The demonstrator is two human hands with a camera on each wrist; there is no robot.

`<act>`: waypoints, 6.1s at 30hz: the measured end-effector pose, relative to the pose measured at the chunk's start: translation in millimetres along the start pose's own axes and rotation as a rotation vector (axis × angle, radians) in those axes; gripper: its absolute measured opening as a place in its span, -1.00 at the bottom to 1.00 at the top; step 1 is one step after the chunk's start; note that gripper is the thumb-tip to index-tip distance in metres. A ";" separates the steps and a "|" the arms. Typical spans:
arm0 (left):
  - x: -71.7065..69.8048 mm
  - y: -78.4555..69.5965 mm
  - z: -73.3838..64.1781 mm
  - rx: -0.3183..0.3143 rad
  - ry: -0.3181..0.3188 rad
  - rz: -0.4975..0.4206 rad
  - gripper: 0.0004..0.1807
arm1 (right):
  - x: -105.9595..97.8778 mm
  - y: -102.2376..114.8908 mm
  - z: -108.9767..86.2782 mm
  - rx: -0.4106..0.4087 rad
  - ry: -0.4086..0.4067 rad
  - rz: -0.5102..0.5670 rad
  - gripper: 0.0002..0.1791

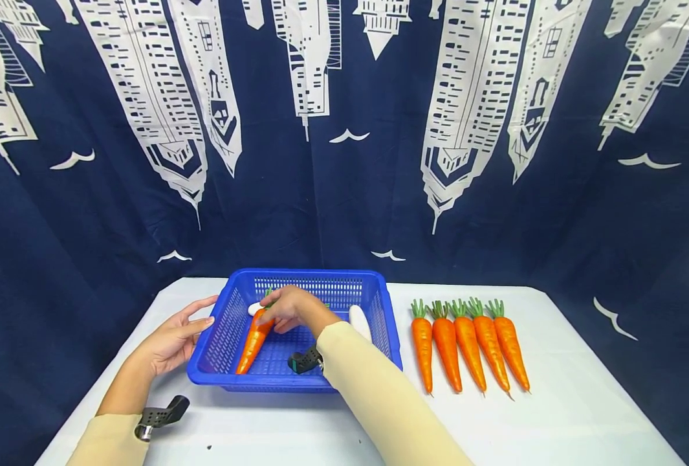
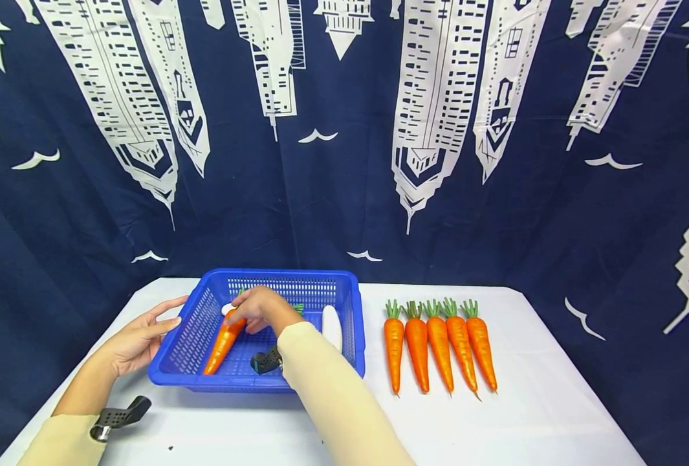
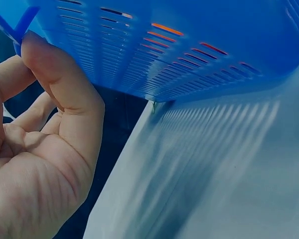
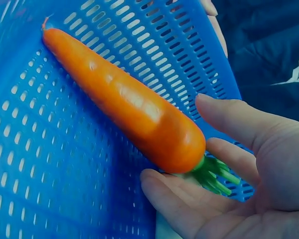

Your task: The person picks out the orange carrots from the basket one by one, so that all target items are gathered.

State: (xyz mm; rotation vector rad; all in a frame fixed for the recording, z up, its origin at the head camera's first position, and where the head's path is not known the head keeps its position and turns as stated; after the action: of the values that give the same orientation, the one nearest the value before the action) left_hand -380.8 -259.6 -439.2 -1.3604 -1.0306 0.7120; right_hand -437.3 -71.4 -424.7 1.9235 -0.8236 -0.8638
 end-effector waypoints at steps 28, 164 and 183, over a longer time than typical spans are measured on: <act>2.2 -1.3 0.7 -0.005 -0.007 0.006 -0.47 | 6.6 -0.5 3.9 -0.023 -0.049 0.043 -0.53; -2.1 2.6 -0.9 -0.041 -0.047 -0.009 -0.43 | -132.2 -58.9 -149.2 -0.337 -0.173 0.437 -0.32; -1.8 2.7 0.4 -0.017 -0.017 -0.019 -0.45 | -164.7 -83.4 -179.0 -0.331 -0.249 0.372 -0.30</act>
State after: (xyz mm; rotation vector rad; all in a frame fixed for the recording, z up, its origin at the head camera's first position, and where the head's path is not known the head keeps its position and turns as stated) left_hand -381.5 -260.7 -442.2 -1.3592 -1.0645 0.7032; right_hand -364.0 171.9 -385.0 1.3392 -1.0704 -0.9497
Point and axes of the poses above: each hand's wrist, its own z-axis towards the middle knuckle, its own x-axis out of the palm, y = z × x, the point moved 9 cm from there along z, towards the middle knuckle, and after that the axes turned 3 degrees about z, right-handed, at the moved point
